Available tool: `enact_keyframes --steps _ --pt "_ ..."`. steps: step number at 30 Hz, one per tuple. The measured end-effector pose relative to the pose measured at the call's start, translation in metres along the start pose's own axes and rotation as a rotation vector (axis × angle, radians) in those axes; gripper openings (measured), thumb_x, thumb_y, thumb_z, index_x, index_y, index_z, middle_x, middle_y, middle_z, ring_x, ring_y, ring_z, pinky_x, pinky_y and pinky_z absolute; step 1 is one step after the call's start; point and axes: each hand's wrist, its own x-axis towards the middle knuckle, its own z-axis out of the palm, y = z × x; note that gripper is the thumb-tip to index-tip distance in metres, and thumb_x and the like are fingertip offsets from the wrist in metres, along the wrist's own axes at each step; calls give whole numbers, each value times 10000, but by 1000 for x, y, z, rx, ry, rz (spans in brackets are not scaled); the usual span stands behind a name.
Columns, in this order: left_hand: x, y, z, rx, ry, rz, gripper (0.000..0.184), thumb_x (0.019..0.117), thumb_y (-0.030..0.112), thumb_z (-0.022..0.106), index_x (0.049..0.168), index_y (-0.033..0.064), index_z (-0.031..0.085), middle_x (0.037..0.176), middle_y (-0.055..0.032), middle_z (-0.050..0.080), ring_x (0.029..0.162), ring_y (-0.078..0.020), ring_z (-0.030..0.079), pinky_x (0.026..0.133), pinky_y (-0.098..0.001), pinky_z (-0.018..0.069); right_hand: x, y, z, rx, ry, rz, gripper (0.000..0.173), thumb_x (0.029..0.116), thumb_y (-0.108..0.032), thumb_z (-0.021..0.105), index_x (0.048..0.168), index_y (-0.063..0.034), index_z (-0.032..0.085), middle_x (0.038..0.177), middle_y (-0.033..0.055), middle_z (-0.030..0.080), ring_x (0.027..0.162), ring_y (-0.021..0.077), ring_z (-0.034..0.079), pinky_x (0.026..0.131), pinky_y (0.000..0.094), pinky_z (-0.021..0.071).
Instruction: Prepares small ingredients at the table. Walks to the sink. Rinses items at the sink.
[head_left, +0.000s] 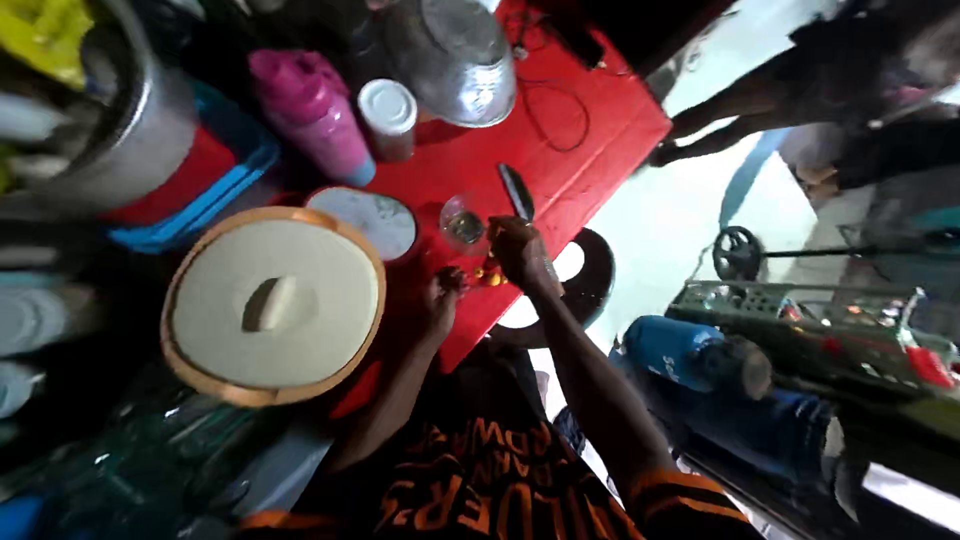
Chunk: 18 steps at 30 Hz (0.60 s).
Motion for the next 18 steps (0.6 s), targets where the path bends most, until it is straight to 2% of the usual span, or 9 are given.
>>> enact_keyframes --steps 2,4,6,9,12,15,18 --pt "4 -28 -17 309 -7 188 337 1029 142 576 1309 -44 605 1183 -178 699 1006 -201 712 915 -373 591 21 3 0 -108 -79 37 366 938 -86 673 1303 -58 679 1327 191 638 1142 299 668 959 476 564" --pt "6 -47 -25 453 -29 271 357 1026 167 579 1313 -41 623 1176 -216 699 1003 -254 709 908 -413 579 37 11 4 -182 -164 21 365 945 -133 691 1303 -61 687 1325 200 633 1197 320 636 999 493 536" --pt "9 -64 -24 500 -6 349 345 1026 197 572 1287 -17 646 1124 -189 712 952 -226 714 865 -386 594 48 20 13 -254 -212 -58 307 964 -113 648 1261 -64 710 1235 196 675 1142 335 661 983 506 546" --pt "17 -82 -28 606 14 479 368 1041 299 552 1277 41 667 1096 -122 724 914 -164 713 841 -343 602 62 26 25 -383 -307 -73 314 1013 -133 575 1301 -74 684 1187 202 692 1056 366 694 915 557 566" --pt "14 -71 -32 719 -10 500 383 1053 338 530 1280 65 671 1113 -94 729 946 -151 716 870 -354 601 67 22 30 -515 -380 -62 272 1032 -135 530 1231 -58 699 1150 225 689 999 409 700 842 598 570" --pt "10 -53 -32 771 -37 465 385 1055 340 525 1288 68 665 1154 -96 720 1014 -167 710 921 -368 586 73 18 33 -605 -450 -37 277 1039 -141 512 1241 -71 688 1164 223 683 995 423 699 823 610 572" --pt "9 -53 -32 734 -49 466 384 1057 323 530 1283 43 663 1161 -114 717 1015 -178 712 924 -368 585 78 15 35 -636 -487 -5 279 1040 -154 511 1242 -84 690 1187 218 679 1009 427 695 818 622 567"
